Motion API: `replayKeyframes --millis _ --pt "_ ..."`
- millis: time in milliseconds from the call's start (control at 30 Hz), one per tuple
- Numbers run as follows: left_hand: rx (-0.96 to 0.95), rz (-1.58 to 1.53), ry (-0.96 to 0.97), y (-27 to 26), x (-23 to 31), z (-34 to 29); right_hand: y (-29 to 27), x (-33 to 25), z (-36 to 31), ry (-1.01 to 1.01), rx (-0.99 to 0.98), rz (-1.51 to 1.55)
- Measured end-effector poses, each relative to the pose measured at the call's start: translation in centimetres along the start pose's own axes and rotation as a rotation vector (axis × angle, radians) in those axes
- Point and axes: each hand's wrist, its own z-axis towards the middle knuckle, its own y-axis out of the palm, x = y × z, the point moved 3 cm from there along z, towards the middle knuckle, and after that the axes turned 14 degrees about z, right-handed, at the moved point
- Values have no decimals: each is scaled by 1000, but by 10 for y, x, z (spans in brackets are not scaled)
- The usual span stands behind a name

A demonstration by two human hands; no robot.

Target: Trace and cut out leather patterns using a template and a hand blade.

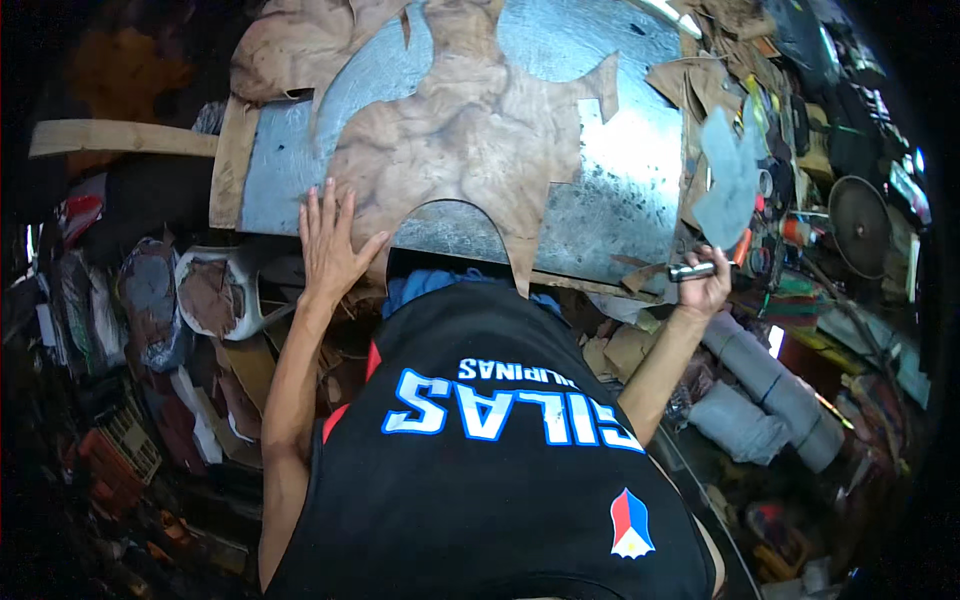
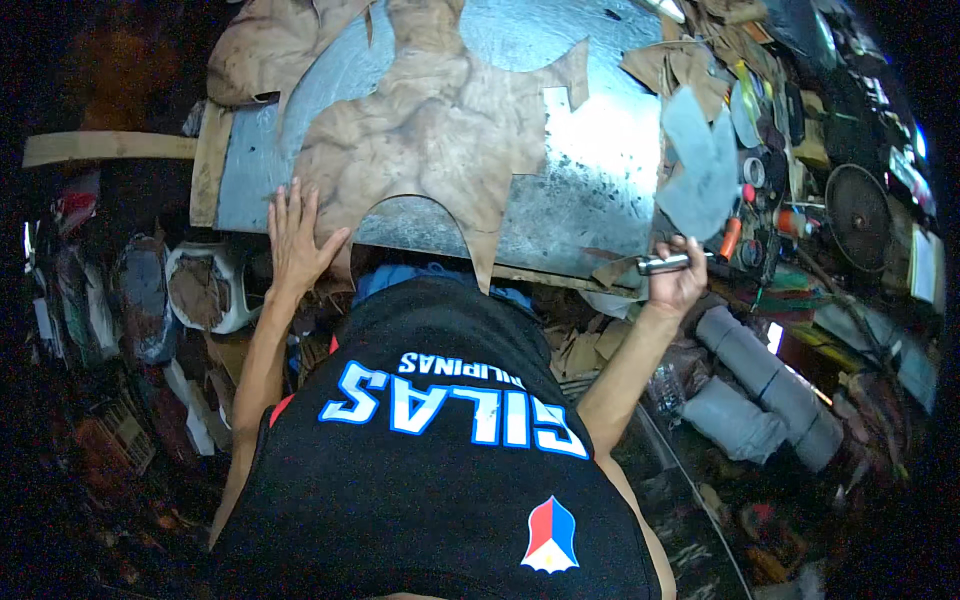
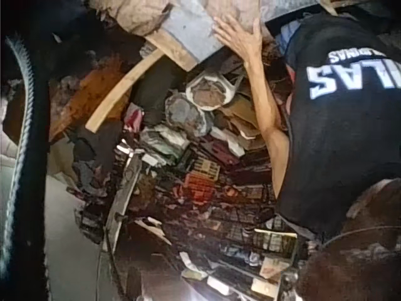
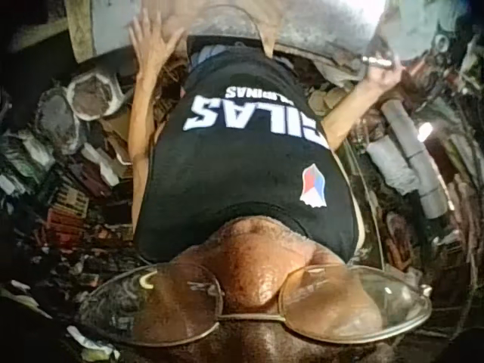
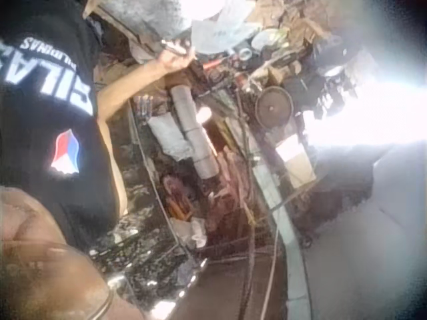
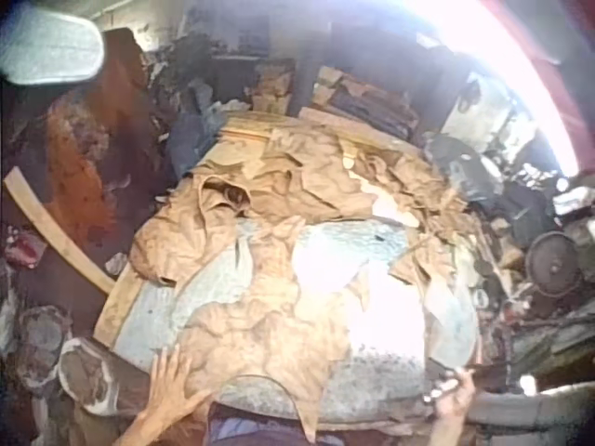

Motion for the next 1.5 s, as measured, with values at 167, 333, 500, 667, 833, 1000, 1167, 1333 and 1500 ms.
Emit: replayKeyframes --millis 167,333,500,667,833,1000,1167,1333,1500 --pt "3 -29 59 -6 0 4 0 44 -13 43 38 150" --pt "-11 -38 62 -15 -5 1 15 48 -1 54 -61 201" --pt "-47 -79 35 -15 -2 -2 34 38 6 6 -132 149" --pt "-56 -83 4 -14 2 -3 48 43 13 1 -186 -17" --pt "-45 -82 -33 -13 2 -3 66 37 36 45 -246 -189" --pt "-91 -69 -66 -14 5 -1 80 27 70 0 -240 -353" --pt "-122 -99 -87 -15 8 0 123 49 91 21 -279 -556" --pt "-163 -94 -114 -16 8 0 149 77 103 4 -237 -591" --pt "-129 -116 -121 -16 9 0 159 88 112 72 -283 -531"
